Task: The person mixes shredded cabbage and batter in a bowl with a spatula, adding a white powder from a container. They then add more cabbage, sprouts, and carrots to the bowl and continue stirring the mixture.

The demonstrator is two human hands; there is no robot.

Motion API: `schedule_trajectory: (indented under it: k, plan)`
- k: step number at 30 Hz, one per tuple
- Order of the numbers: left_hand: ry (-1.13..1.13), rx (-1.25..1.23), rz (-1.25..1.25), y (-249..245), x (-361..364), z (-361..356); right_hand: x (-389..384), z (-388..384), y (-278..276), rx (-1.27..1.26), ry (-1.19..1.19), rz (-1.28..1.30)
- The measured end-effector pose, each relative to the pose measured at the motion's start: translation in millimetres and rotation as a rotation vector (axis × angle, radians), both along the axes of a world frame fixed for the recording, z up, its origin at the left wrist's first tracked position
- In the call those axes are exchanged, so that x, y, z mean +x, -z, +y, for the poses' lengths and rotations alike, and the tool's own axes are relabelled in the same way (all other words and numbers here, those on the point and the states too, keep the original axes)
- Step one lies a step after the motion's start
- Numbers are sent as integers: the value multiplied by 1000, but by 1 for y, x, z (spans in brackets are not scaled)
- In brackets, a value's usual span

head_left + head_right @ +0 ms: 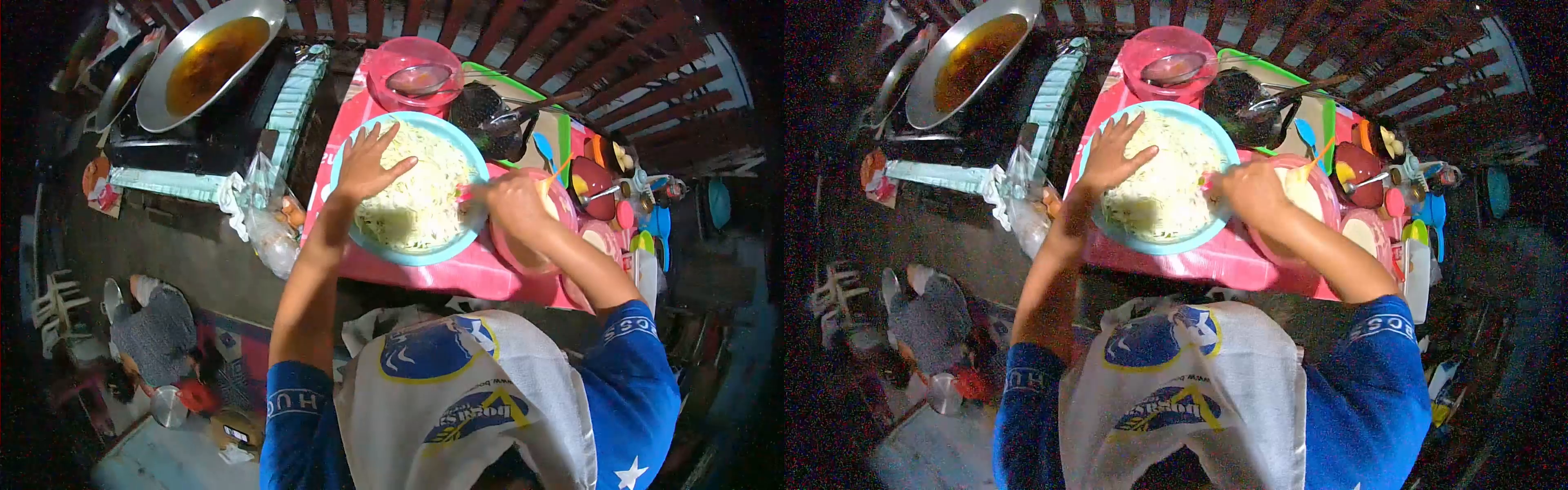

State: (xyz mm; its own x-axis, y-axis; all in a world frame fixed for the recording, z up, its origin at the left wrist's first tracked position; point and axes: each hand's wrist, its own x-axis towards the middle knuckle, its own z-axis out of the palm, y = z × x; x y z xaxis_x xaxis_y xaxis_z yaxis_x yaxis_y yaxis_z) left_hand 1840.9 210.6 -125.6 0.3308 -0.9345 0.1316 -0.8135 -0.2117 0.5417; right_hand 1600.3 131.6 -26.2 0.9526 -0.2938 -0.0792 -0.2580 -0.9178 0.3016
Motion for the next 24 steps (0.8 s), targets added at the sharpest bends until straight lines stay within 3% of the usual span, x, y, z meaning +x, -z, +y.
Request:
schedule_trajectory:
  k: [4, 8, 12, 15, 16, 20, 24]
  plan:
    - [-9, 17, 22, 6, -4, -1, 11, -3, -38, -65, -112, -47]
    - [-14, -67, 123, 9, -12, 1, 9, 1, 46, 74, -183, -121]
    - [-44, -90, 176, 11, -13, 5, -1, -16, -2, 157, -152, -13]
    - [-64, -83, 180, 6, -13, 7, 13, -11, -43, 45, -249, 159]
    - [-72, -69, 179, 6, -14, 7, 16, -9, -22, 48, -334, -4]
    - [-65, -66, 152, 11, -13, 3, 23, 8, 48, 174, -300, -110]
    - [-76, -47, 84, 13, -16, 2, 16, 0, 58, 130, -302, -179]
